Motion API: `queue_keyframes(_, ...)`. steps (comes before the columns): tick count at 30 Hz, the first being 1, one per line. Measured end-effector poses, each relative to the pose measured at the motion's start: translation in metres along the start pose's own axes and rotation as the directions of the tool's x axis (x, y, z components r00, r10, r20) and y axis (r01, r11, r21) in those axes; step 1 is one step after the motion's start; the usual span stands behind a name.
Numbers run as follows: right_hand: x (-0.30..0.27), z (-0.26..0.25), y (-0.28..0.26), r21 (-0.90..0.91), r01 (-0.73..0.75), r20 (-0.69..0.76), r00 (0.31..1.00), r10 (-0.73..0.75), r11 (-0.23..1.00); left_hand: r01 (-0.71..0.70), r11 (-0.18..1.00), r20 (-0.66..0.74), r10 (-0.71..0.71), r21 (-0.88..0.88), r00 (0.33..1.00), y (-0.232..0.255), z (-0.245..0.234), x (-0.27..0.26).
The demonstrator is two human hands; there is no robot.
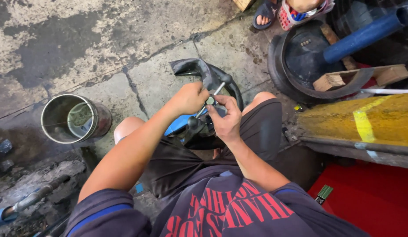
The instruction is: Applying a patch to a motorcycle inner tube using a manual clamping tool
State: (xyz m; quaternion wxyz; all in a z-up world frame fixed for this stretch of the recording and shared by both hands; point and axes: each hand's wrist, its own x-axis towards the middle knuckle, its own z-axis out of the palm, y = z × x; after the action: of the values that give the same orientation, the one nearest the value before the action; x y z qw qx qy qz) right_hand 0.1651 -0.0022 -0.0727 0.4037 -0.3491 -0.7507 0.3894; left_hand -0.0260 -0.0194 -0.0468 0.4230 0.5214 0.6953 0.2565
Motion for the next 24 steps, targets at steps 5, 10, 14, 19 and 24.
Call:
queue_keyframes(5,0.004,-0.001,0.014,-0.022,0.02,-0.009,1.0,-0.02,1.0,-0.007,0.999,0.025,0.008,-0.046,1.0,-0.006,-0.002,0.003)
queue_keyframes(10,0.007,-0.003,-0.016,0.056,0.034,0.076,0.996,-0.039,0.998,-0.05,0.981,0.037,0.043,0.186,0.998,0.022,-0.014,-0.009)
queue_keyframes(14,-0.006,0.0,-0.012,0.0,0.091,0.073,0.993,-0.09,0.996,-0.09,0.985,-0.05,0.098,0.149,0.994,0.019,-0.023,-0.006)
queue_keyframes(19,-0.029,-0.007,-0.011,0.0,0.139,0.171,0.976,-0.137,0.99,-0.126,0.983,-0.081,0.116,-0.132,0.99,0.037,-0.022,-0.017)
queue_keyframes(24,-0.035,-0.05,0.018,-0.005,-0.017,0.237,0.971,0.018,1.0,-0.086,0.995,-0.16,0.091,0.043,0.983,0.025,0.014,-0.03)
